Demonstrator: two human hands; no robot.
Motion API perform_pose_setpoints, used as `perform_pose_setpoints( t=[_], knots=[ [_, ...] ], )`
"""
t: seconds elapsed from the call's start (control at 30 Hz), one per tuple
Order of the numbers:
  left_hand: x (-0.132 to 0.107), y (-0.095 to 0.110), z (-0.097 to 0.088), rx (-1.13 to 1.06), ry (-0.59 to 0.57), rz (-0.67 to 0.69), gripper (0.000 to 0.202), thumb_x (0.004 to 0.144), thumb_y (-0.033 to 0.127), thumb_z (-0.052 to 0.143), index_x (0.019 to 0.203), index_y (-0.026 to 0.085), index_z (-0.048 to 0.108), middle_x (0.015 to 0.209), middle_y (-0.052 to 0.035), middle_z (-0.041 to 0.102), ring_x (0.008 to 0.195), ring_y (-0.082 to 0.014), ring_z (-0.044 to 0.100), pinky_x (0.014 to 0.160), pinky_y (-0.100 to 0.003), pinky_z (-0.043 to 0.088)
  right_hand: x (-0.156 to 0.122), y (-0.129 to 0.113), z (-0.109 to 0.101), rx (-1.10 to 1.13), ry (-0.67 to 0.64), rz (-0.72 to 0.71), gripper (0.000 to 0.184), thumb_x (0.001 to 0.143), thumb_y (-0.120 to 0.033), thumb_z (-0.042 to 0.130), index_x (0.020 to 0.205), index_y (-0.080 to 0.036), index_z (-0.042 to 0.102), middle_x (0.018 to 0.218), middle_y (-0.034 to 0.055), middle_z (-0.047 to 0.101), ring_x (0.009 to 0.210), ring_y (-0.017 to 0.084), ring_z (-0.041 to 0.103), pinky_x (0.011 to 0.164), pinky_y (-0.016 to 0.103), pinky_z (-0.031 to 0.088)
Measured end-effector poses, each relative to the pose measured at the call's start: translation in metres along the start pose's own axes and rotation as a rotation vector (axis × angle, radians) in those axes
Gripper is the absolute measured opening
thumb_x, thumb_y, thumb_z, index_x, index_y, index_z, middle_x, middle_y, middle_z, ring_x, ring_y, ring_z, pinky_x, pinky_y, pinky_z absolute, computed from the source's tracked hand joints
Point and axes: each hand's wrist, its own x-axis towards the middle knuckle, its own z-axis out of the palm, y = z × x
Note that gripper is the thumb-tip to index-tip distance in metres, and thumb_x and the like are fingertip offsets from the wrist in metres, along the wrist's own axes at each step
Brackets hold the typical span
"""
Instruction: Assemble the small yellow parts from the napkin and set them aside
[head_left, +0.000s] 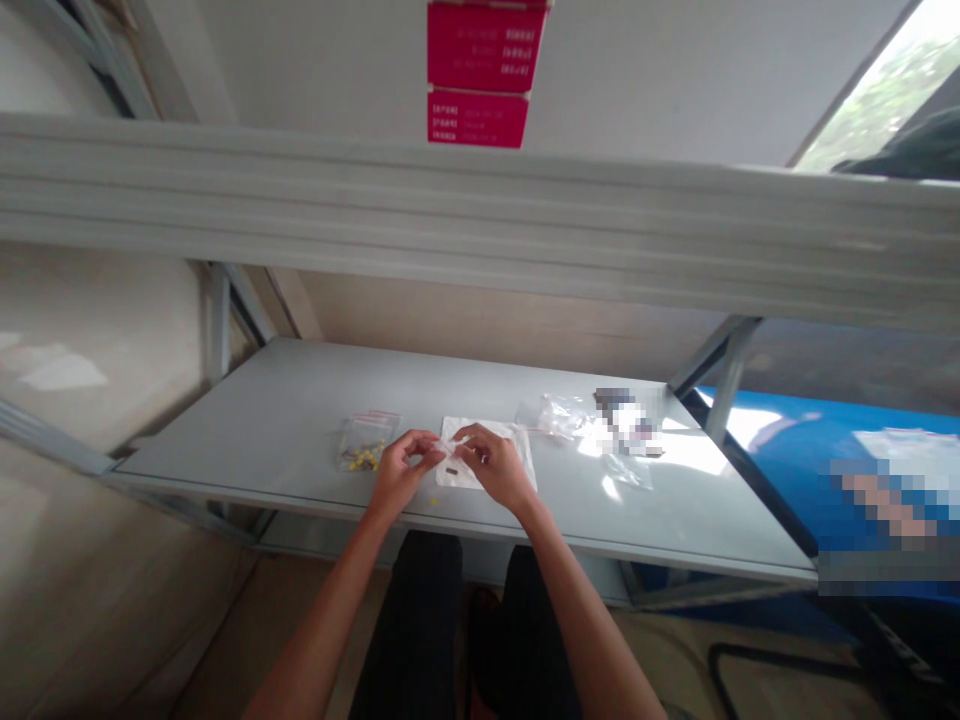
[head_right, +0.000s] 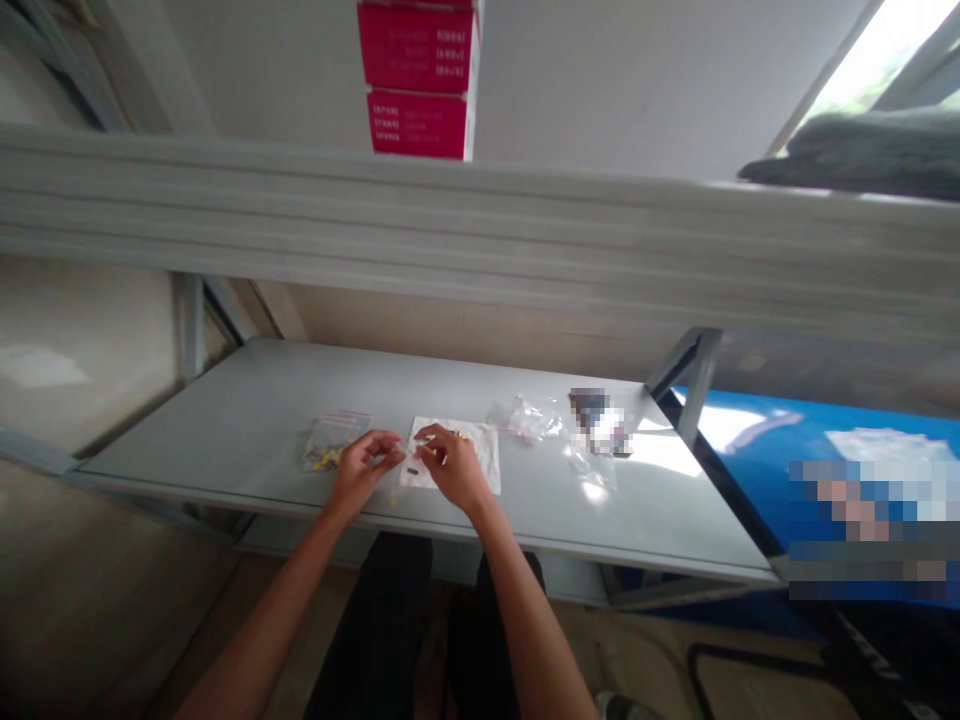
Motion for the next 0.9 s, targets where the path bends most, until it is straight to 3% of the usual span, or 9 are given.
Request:
perform_pose_setpoints(
  t=[0.13,0.27,0.4,0.5,0.7,0.9],
  knots=[
    [0.001,0.000,0.000,-0.009,0.090,-0.059,0.033,0.077,0.043,0.074,0.096,0.017,0.075,0.084,-0.0070,0.077,0.082,-0.0230,0.071,0.080,-0.031,0.053,-0.001,0.009,-0.002,-0.158,0.146,0.039,0.017,0.090,-0.019,0.055,0.094,-0.022,0.071,0.085,0.0026,0.075,0.069,0.016,0.065,0.063,0.024,0.046],
    [0.002,-0.004,0.000,-0.041,0.090,-0.065,0.046,0.080,0.045,0.071,0.115,0.016,0.072,0.090,-0.0081,0.078,0.086,-0.0235,0.073,0.082,-0.032,0.054,-0.002,0.012,0.009,-0.409,0.090,0.010,0.019,0.090,-0.019,0.060,0.097,-0.026,0.076,0.098,0.0052,0.073,0.086,0.020,0.067,0.072,0.027,0.048],
    [0.003,-0.009,0.000,-0.029,0.107,-0.058,0.048,0.076,0.044,0.076,0.117,0.017,0.073,0.093,-0.0075,0.078,0.086,-0.0224,0.072,0.084,-0.032,0.055,0.002,0.015,0.021,-0.509,0.051,0.028,0.018,0.090,-0.017,0.061,0.094,-0.024,0.077,0.097,0.0080,0.071,0.087,0.020,0.066,0.069,0.026,0.047],
    [0.003,-0.011,0.000,-0.001,0.098,-0.068,0.044,0.076,0.044,0.077,0.111,0.017,0.076,0.097,-0.0087,0.079,0.089,-0.0238,0.072,0.085,-0.034,0.055,0.005,0.019,0.022,-0.414,0.090,0.027,0.017,0.088,-0.016,0.061,0.093,-0.024,0.075,0.095,0.0066,0.071,0.082,0.019,0.066,0.069,0.026,0.047],
    [0.002,-0.011,0.000,0.059,0.042,-0.040,0.039,0.076,0.047,0.077,0.104,0.019,0.077,0.097,-0.0089,0.078,0.091,-0.0250,0.072,0.084,-0.034,0.054,0.004,0.012,0.014,0.037,0.238,0.083,0.012,0.084,-0.029,0.063,0.086,-0.021,0.072,0.079,0.0013,0.073,0.060,0.015,0.058,0.056,0.024,0.044],
    [0.001,-0.008,-0.001,0.037,0.003,-0.041,0.039,0.077,0.048,0.075,0.103,0.018,0.077,0.100,-0.0093,0.078,0.092,-0.0245,0.071,0.085,-0.033,0.053,0.003,0.000,0.017,0.093,0.204,0.063,0.013,0.082,-0.033,0.068,0.080,-0.022,0.075,0.073,0.0006,0.073,0.057,0.014,0.057,0.056,0.024,0.043]
  ],
)
